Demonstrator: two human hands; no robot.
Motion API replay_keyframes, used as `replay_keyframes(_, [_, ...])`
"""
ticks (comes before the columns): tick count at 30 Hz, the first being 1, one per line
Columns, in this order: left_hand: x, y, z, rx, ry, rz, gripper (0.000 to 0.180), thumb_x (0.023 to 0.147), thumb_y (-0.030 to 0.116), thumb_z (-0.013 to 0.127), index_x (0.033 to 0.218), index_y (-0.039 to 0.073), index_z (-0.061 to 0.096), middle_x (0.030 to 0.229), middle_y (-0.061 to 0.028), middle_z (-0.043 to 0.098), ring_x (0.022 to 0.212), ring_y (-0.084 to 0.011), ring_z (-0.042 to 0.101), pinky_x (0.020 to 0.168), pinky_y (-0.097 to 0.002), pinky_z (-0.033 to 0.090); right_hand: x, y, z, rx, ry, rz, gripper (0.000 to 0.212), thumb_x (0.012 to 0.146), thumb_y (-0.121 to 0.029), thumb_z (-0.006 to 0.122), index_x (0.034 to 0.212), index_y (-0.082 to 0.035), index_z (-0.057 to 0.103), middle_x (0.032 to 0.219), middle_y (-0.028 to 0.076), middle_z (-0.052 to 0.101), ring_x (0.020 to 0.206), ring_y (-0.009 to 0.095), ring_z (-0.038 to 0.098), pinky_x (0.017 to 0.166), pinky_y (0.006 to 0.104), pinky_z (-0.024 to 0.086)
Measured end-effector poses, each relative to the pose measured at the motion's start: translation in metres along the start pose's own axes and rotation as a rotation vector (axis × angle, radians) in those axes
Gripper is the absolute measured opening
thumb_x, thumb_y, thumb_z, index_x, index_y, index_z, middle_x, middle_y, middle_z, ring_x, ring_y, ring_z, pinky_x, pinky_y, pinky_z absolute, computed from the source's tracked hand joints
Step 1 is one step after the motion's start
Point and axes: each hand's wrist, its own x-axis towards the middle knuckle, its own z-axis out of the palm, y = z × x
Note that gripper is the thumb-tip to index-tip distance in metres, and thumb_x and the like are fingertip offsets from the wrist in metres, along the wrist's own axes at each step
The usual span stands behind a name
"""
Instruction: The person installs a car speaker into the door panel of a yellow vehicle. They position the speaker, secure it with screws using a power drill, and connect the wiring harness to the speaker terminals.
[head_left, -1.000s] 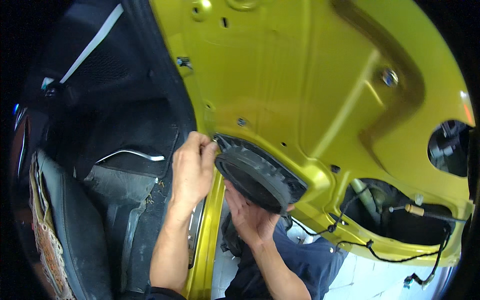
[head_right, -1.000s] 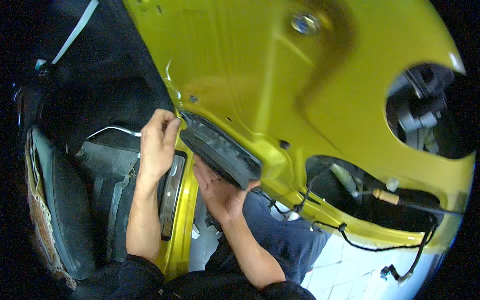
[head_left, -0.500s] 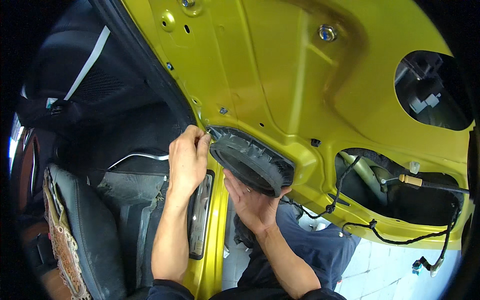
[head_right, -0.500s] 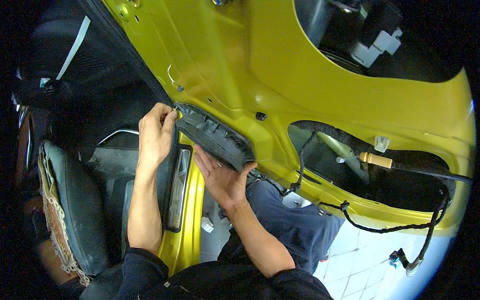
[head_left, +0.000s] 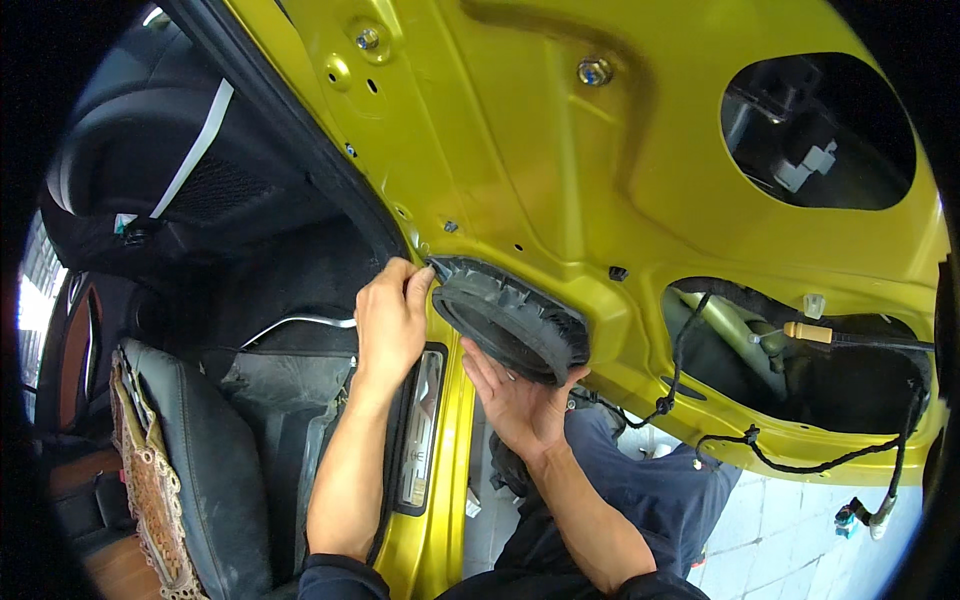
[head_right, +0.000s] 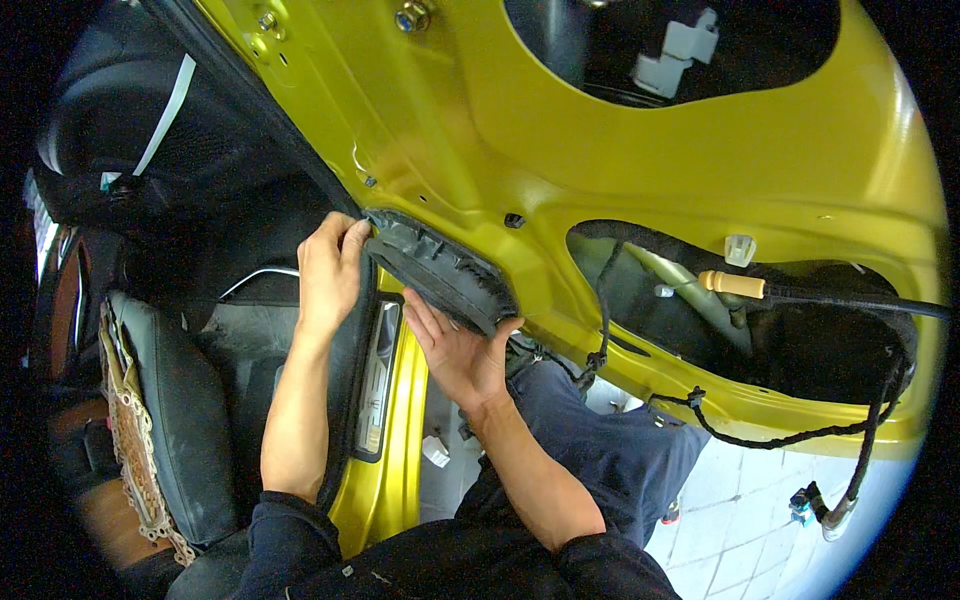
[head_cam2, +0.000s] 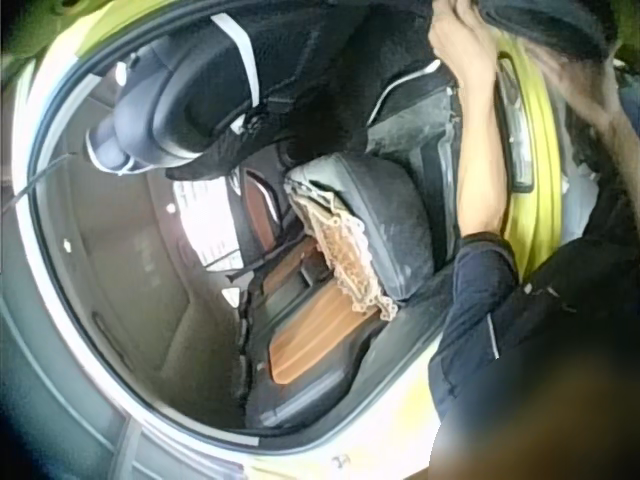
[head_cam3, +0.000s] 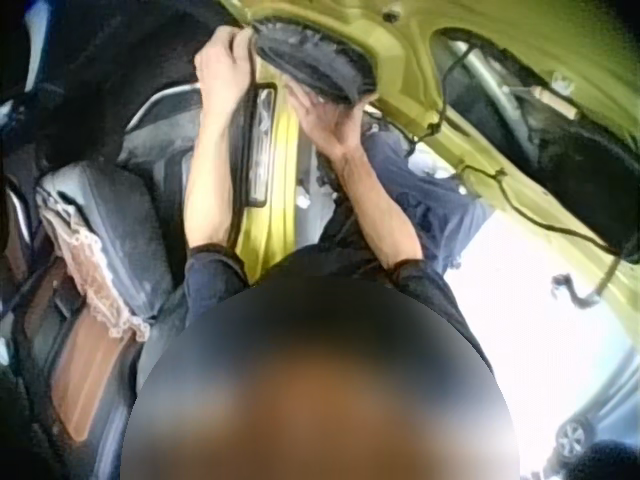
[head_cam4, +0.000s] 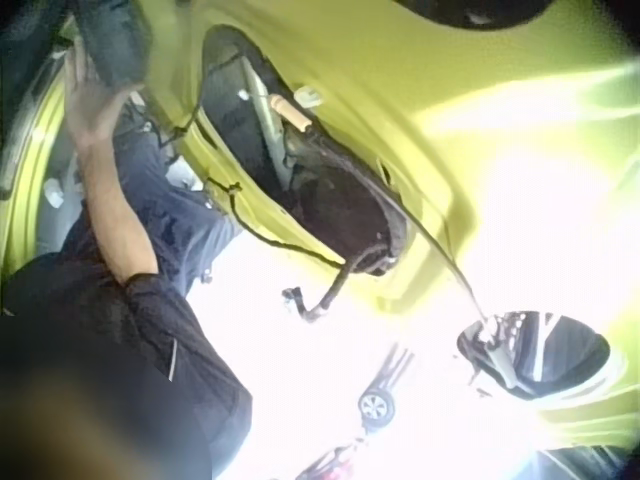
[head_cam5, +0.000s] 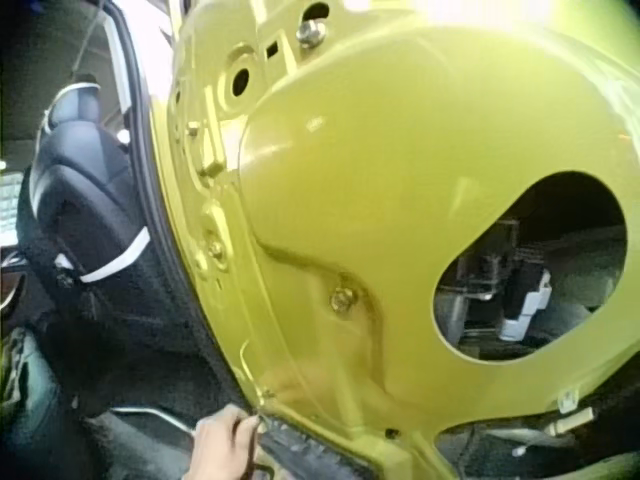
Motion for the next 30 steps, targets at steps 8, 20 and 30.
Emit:
replay_keyframes(8, [0.009, -0.006, -0.010, -0.513, -0.285, -0.353, 0.026, 0.100, 0.017, 0.066, 0.078, 0.003, 0.064, 0.062, 0.0000, 0.054, 0.051, -0.0057, 0.042, 0.047, -0.0259, 0.032, -0.002, -0.004, -0.007, -0.005, -0.075, 0.050, 0.139, 0.058, -0.074, 0.079, 0.157, 0.004, 0.020, 0.163, 0.019, 0.029, 0.153, 0.034, 0.026, 0.130, 0.0483, 0.021])
replay_keyframes(20, [-0.014, -0.026, -0.027, -0.501, 0.149, -0.280, 0.019, 0.090, 0.001, 0.056, 0.105, -0.002, 0.069, 0.073, -0.0013, 0.057, 0.063, -0.0169, 0.052, 0.064, -0.0313, 0.047, -0.009, -0.004, -0.009, -0.102, 0.069, 0.069, 0.132, 0.058, -0.082, 0.073, 0.153, 0.001, 0.032, 0.156, 0.016, 0.042, 0.150, 0.032, 0.035, 0.127, 0.0515, 0.025])
replay_keyframes(30, [-0.123, 0.016, 0.027, -1.895, 0.379, -0.764, 0.019, 0.103, 0.001, 0.051, 0.120, -0.007, 0.057, 0.113, -0.0163, 0.062, 0.098, -0.0255, 0.065, 0.087, -0.0321, 0.054, -0.019, -0.018, -0.009, -0.301, 0.227, 0.061, 0.120, 0.062, -0.078, 0.077, 0.142, 0.006, 0.046, 0.150, 0.012, 0.053, 0.143, 0.022, 0.046, 0.125, 0.0431, 0.030])
